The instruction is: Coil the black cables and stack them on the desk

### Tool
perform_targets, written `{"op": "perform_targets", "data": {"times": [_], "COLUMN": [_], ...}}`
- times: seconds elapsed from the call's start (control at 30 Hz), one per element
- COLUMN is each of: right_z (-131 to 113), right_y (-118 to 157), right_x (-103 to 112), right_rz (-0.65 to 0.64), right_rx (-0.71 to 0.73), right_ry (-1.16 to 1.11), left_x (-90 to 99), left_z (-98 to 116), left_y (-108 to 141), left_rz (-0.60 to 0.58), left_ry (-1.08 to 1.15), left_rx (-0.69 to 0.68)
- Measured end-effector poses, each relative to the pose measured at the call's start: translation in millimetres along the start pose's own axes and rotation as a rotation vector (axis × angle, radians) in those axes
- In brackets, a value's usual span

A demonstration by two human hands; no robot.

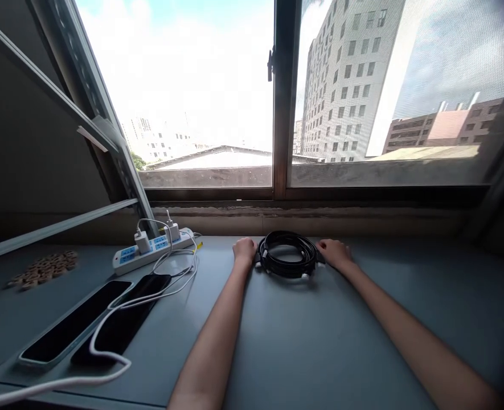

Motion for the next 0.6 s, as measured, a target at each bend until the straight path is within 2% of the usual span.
{"op": "perform_targets", "data": {"times": [0.6], "right_z": [-1.3], "right_y": [-3.0], "right_x": [-6.1], "right_rz": [0.013], "right_rx": [0.001], "right_ry": [-0.003], "left_x": [2.0], "left_z": [-1.8], "left_y": [1.5], "left_rz": [0.011], "left_ry": [-0.009], "left_rx": [-0.008]}}
Point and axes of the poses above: each hand's wrist, its own y-axis away from the middle knuckle, its own x-axis out of the back of the hand, z = x × y, the point moved 3 cm from there along -y, towards the middle knuckle, and after that the axes turned 15 degrees about z, right-handed, at the moved point
